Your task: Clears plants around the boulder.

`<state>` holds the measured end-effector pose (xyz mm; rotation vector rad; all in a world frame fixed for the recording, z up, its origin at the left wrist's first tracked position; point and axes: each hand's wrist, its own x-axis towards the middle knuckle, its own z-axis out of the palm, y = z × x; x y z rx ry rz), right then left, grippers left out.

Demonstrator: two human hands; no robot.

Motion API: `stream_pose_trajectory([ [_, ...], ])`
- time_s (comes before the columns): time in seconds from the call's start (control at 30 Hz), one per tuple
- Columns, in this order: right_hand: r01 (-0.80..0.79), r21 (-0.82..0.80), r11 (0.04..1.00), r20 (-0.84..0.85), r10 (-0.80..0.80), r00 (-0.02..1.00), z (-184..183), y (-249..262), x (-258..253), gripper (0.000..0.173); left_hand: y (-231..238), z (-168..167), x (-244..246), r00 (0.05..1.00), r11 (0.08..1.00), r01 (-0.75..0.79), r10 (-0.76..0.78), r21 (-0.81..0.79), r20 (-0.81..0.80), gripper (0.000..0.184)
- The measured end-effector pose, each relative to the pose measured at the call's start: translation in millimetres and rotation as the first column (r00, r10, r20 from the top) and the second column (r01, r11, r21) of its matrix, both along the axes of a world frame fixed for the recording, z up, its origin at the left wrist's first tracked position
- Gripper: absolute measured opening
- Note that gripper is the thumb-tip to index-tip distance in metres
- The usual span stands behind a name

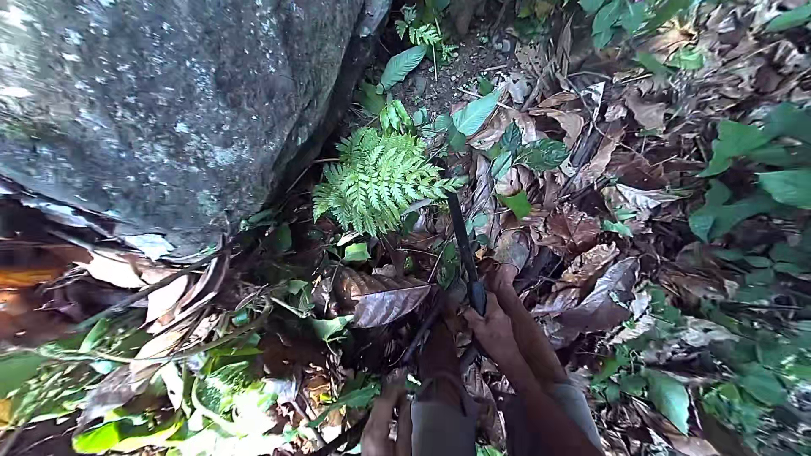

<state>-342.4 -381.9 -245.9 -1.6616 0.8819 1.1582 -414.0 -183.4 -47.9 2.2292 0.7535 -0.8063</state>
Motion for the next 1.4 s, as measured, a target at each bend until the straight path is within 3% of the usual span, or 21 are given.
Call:
stream_pose_trajectory([
  [0.13, 0.033, 0.001, 0.999, 0.038, -0.033, 0.999, -7, -4, -5, 0.053, 30, -156, 129, 0.967, 0.969, -0.164, 0.122, 0.186, 0.222, 0.062],
  [0.2, 0.04, 0.0, 0.999, 0.038, -0.04, 0.998, -12, -11, -12, 0.053, 51, -202, 189, 0.968, 0.932, -0.167, 0.093, 0.323, 0.233, 0.077],
  [0.27, 0.047, -0.003, 0.999, 0.04, -0.047, 0.998, -16, -16, -11, 0.05, 67, -226, 237, 0.986, 0.886, -0.086, 0.011, 0.455, 0.164, 0.087],
  [0.37, 0.082, 0.015, 0.997, 0.035, -0.082, 0.996, -15, -14, -3, 0.05, 79, -233, 281, 0.982, 0.864, 0.074, -0.151, 0.498, 0.117, 0.064],
  [0.47, 0.155, 0.048, 0.987, 0.027, -0.157, 0.987, -13, -15, 1, 0.05, 76, -236, 314, 0.979, 0.879, 0.082, -0.159, 0.47, 0.127, 0.062],
  [0.5, 0.167, 0.05, 0.985, 0.029, -0.169, 0.985, -11, -16, 4, 0.049, 73, -238, 327, 0.981, 0.872, 0.084, -0.157, 0.483, 0.114, 0.066],
  [0.57, 0.132, 0.04, 0.99, 0.04, -0.134, 0.99, -6, -19, 12, 0.049, 65, -241, 357, 0.978, 0.803, 0.187, -0.205, 0.566, -0.032, 0.096],
  [0.63, 0.062, 0.005, 0.998, 0.041, -0.062, 0.997, -2, -25, 19, 0.05, 59, -249, 378, 0.973, 0.794, 0.228, -0.205, 0.563, -0.105, 0.111],
  [0.73, -0.028, -0.02, 0.999, 0.026, 0.028, 0.999, 3, -34, 29, 0.054, 50, -268, 396, 0.959, 0.794, 0.284, -0.22, 0.537, -0.182, 0.117],
  [0.83, -0.066, -0.025, 0.997, 0.032, 0.067, 0.997, 8, -40, 36, 0.06, 44, -291, 408, 0.944, 0.797, 0.325, -0.238, 0.509, -0.23, 0.108],
  [1.03, -0.073, -0.008, 0.997, 0.005, 0.073, 0.997, 9, -44, 38, 0.071, 52, -321, 376, 0.923, 0.749, 0.381, -0.275, 0.542, -0.269, 0.045],
  [1.13, -0.06, -0.009, 0.998, 0.009, 0.06, 0.998, 8, -40, 39, 0.066, 64, -313, 353, 0.932, 0.753, 0.364, -0.296, 0.549, -0.211, 0.039],
  [1.27, -0.055, -0.035, 0.998, 0.034, 0.056, 0.998, -3, -40, 37, 0.057, 92, -288, 302, 0.972, 0.83, 0.231, -0.213, 0.508, -0.095, 0.042],
  [1.4, -0.031, -0.018, 0.999, 0.009, 0.031, 0.999, -5, -29, 40, 0.051, 96, -252, 307, 0.979, 0.815, 0.199, -0.187, 0.545, -0.078, 0.043],
])
